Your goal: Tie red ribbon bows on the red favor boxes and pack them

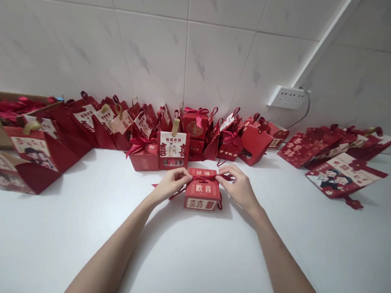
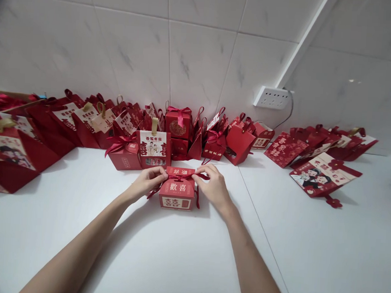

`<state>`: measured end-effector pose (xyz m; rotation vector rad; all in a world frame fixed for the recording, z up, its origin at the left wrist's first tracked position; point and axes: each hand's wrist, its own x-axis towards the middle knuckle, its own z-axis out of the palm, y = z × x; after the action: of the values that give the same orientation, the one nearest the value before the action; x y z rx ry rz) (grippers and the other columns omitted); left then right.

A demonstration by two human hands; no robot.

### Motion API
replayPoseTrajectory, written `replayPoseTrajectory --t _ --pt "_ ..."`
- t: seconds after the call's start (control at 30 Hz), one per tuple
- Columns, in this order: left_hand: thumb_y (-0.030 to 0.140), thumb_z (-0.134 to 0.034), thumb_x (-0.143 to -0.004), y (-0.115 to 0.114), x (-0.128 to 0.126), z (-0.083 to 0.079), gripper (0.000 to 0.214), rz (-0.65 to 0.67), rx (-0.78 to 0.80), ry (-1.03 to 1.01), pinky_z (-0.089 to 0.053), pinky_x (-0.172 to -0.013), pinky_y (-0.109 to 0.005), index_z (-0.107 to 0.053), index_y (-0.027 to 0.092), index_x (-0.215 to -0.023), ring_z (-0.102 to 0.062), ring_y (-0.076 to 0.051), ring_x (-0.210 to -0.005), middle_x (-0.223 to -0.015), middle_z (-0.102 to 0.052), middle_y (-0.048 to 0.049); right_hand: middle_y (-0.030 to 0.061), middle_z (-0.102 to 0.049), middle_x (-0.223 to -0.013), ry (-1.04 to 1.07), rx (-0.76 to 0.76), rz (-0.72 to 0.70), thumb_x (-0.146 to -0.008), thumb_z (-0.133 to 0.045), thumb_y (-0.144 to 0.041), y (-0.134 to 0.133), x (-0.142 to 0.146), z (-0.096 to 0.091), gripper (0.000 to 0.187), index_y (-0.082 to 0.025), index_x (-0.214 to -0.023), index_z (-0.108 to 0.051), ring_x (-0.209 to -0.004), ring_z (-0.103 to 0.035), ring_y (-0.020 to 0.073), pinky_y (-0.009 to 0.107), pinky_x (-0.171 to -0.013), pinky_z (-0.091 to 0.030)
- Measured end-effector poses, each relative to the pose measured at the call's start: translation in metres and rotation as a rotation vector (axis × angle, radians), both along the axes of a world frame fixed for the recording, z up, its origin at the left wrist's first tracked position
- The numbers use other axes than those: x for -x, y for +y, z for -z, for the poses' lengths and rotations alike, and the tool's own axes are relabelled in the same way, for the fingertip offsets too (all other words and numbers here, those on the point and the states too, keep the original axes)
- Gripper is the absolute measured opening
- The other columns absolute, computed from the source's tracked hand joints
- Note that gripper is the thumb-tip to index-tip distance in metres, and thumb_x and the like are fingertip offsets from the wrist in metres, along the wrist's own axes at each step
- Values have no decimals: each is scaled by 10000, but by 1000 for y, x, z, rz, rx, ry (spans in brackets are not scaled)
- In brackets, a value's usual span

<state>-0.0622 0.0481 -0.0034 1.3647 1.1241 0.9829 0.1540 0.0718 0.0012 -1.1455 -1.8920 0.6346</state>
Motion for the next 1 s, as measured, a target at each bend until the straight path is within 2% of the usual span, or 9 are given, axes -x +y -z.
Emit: replayPoseTrajectory --t 0.07,0.2,0.3,0.4,0.6,0.77,0.9,1.0 --pt "458 -590 -761 0 0 0 330 -1 -6 1 -257 -428 -182 -479 155 -691 -356 -44 -462 -549 -443 58 41 -582 -802 22 74 9 -785 -581 -341 -1 -4 -5 172 -185 -718 -551 -768 -549 171 310 -682 -459" --pt "455 -587 -763 1 0 2 337 -19 -30 2 -247 -420 -179 -471 154 -664 -351 -42 -455 -540 -434 57 -36 -486 -595 160 411 -93 -784 -579 -441 -3 -9 -14 293 -173 -690 -508 -501 -430 94 240 -478 -350" --pt "462 -587 -754 1 0 3 347 -43 -35 -16 -220 -394 -177 -462 158 -644 -328 -37 -419 -505 -410 67 -41 -490 -555 407 581 -222 -755 -617 -462 -1 -9 -12 344 -162 -641 -494 -486 -433 74 223 -481 -326" --pt "475 -598 -733 2 0 4 363 -53 -16 -50 -200 -371 -174 -442 166 -621 -303 -35 -381 -461 -379 80 -48 -475 -520 580 714 -283 -683 -693 -462 3 -10 -7 384 -158 -587 -479 -465 -428 61 218 -478 -313" --pt "485 -623 -712 3 1 5 424 -27 54 -111 -169 -359 -168 -367 176 -577 -273 -27 -364 -448 -356 86 -100 -354 -399 573 908 -324 -625 -758 -417 11 -19 -1 427 -169 -530 -424 -355 -276 19 208 -413 -218" --pt "453 -647 -712 6 8 9 415 -20 -4 -97 -192 -387 -156 -378 165 -583 -284 -24 -404 -476 -353 83 -104 -340 -336 506 982 -338 -608 -764 -421 16 -29 5 440 -174 -502 -416 -307 -244 19 213 -387 -193" --pt "479 -617 -736 8 12 15 421 -5 -10 -12 -191 -374 -153 -368 171 -591 -273 -28 -391 -456 -326 91 -100 -368 -337 470 978 -321 -596 -775 -418 20 -33 14 392 -160 -550 -483 -304 -243 19 202 -373 -181" --pt "510 -599 -734 7 12 16 431 13 29 -8 -173 -346 -157 -355 183 -598 -246 -31 -364 -439 -304 100 -72 -428 -376 443 933 -341 -609 -769 -434 22 -34 18 383 -152 -557 -515 -331 -351 39 200 -382 -235"
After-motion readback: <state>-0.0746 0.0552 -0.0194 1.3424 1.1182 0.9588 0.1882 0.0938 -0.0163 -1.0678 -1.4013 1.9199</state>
